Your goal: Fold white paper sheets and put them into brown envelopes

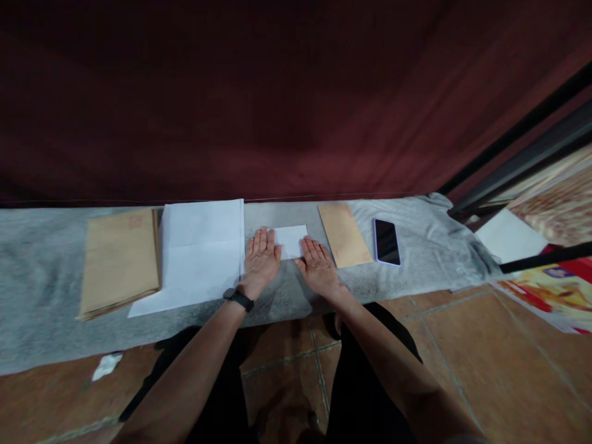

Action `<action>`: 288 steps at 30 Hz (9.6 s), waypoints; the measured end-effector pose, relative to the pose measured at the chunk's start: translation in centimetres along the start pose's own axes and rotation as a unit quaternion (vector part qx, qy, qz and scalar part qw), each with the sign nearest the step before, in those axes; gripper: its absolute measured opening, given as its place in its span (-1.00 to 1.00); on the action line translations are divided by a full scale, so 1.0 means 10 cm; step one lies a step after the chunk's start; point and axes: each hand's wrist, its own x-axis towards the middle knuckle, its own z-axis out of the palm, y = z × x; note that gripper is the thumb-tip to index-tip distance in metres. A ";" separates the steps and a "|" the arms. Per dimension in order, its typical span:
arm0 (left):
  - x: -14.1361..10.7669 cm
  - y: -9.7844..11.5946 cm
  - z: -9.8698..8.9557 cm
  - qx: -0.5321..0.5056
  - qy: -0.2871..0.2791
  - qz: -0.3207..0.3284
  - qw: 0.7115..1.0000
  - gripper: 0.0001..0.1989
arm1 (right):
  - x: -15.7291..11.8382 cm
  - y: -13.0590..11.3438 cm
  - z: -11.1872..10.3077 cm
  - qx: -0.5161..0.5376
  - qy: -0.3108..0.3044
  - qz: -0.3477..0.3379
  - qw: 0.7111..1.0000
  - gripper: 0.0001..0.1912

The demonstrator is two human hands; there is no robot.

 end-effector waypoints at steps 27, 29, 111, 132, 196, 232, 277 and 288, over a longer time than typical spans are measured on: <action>-0.11 0.17 -0.09 0.002 -0.024 0.180 0.983 -0.44 | -0.13 -0.05 -0.15 0.051 -0.065 -0.056 0.995 -0.40; -0.12 0.20 -0.11 0.005 -0.035 0.180 0.983 -0.44 | -0.13 -0.04 -0.15 0.049 -0.066 -0.054 0.995 -0.40; -0.18 0.06 -0.06 0.011 0.007 0.053 0.999 -0.44 | 0.54 0.09 0.06 -0.009 0.002 0.043 0.999 -0.42; 0.00 -0.06 -0.06 -0.006 -0.007 0.018 1.000 -0.39 | 0.51 0.06 0.09 -0.022 -0.006 0.040 0.999 -0.40; -0.10 0.03 -0.18 -0.009 0.051 0.068 0.996 -0.40 | 0.06 0.04 -0.03 -0.001 -0.007 0.019 1.000 -0.30; -0.07 0.03 -0.09 -0.023 -0.014 0.130 0.991 -0.45 | 0.04 -0.16 -0.04 0.041 -0.027 -0.049 0.998 -0.41; 0.35 -0.30 -0.23 -0.105 0.066 0.022 0.992 -0.71 | 0.10 -0.08 -0.04 0.014 -0.021 0.014 1.000 -0.36; 0.39 -0.35 -0.34 -0.576 0.033 -0.126 0.807 -0.84 | 0.13 -0.07 -0.15 0.026 -0.052 -0.028 0.998 -0.17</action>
